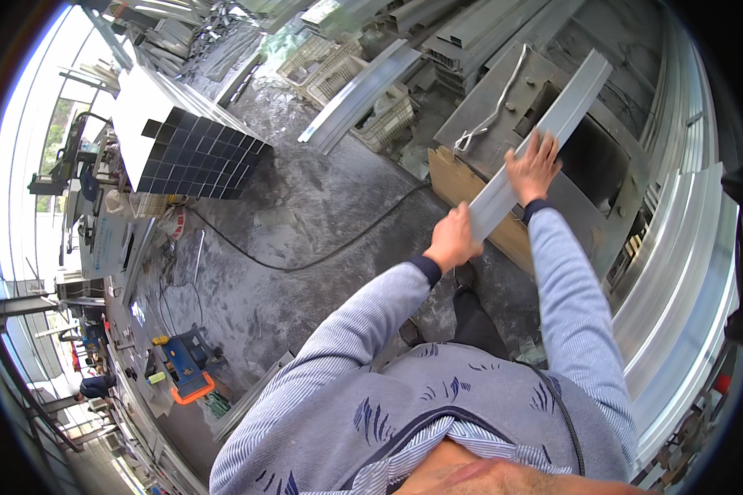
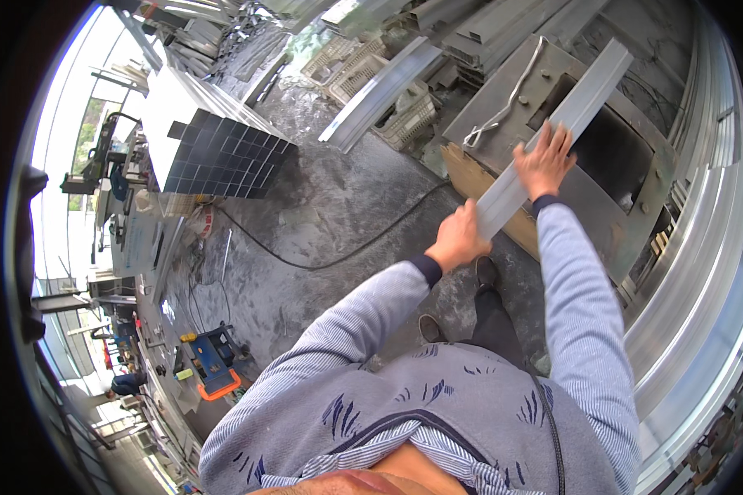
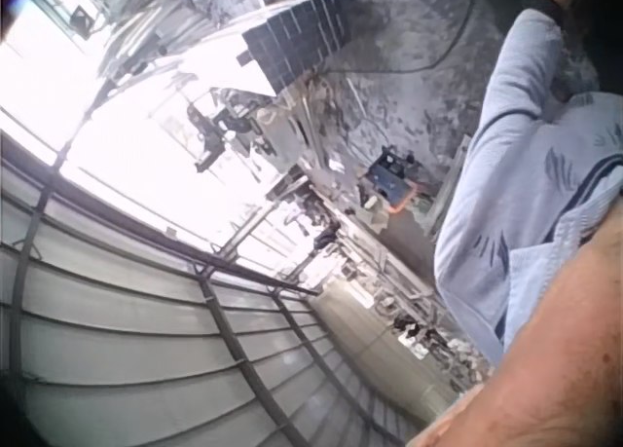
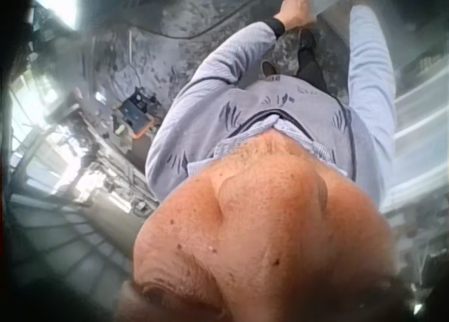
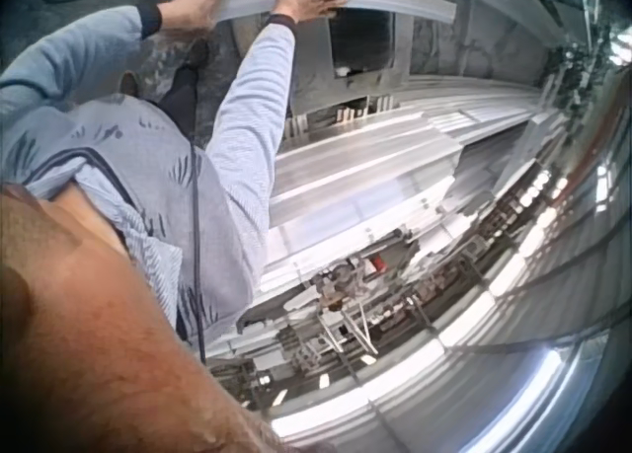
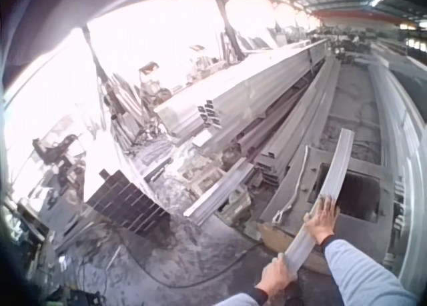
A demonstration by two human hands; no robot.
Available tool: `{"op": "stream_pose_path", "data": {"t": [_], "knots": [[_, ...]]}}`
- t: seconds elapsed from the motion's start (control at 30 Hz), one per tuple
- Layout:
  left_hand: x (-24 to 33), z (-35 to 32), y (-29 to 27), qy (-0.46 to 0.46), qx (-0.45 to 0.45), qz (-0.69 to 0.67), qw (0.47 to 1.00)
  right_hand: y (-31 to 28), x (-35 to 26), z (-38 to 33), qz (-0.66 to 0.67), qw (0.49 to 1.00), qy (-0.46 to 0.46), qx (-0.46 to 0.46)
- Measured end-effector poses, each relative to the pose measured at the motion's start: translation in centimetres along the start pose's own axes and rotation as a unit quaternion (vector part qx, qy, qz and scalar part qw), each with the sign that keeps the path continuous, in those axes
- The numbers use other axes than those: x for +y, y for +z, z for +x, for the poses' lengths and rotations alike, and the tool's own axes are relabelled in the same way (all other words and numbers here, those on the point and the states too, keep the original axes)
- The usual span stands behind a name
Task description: The person repeatedly picks up long aluminum profiles from the floor, lifts them, and places them back down in a nearby stack. The person handles the profiles one at a time, repositioning them between the floor and the stack without using any tools.
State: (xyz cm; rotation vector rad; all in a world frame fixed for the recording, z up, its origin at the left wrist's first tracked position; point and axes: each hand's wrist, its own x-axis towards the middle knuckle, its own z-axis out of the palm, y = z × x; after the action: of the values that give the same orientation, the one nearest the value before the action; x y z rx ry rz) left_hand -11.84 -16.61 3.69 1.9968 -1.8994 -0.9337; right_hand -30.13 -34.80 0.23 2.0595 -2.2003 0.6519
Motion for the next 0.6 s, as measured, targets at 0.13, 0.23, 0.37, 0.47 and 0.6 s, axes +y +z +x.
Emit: {"op": "stream_pose_path", "data": {"t": [0.13, 0.23, 0.37, 0.47, 0.6], "knots": [[6.8, 7.9, -2.0, 0.056, 0.03, 0.047, 0.997, -0.5, 4.6, 10.3, -0.009, 0.999, 0.023, -0.026], [8.8, 9.8, -2.2, 0.018, -0.008, 0.065, 0.998, -0.6, 6.0, 11.8, -0.044, 0.997, 0.046, -0.048], [5.5, 5.0, -0.6, 0.026, -0.026, 0.016, 0.999, -0.9, 3.9, 5.7, -0.044, 0.999, 0.021, -0.003], [1.0, -0.9, 1.2, 0.01, -0.028, 0.005, 1.0, -1.8, 0.9, -1.5, -0.005, 1.0, 0.023, -0.02], [-4.8, -9.6, 2.9, -0.011, -0.025, 0.01, 1.0, -3.0, -3.2, -11.1, 0.029, 0.999, 0.002, -0.04]]}}
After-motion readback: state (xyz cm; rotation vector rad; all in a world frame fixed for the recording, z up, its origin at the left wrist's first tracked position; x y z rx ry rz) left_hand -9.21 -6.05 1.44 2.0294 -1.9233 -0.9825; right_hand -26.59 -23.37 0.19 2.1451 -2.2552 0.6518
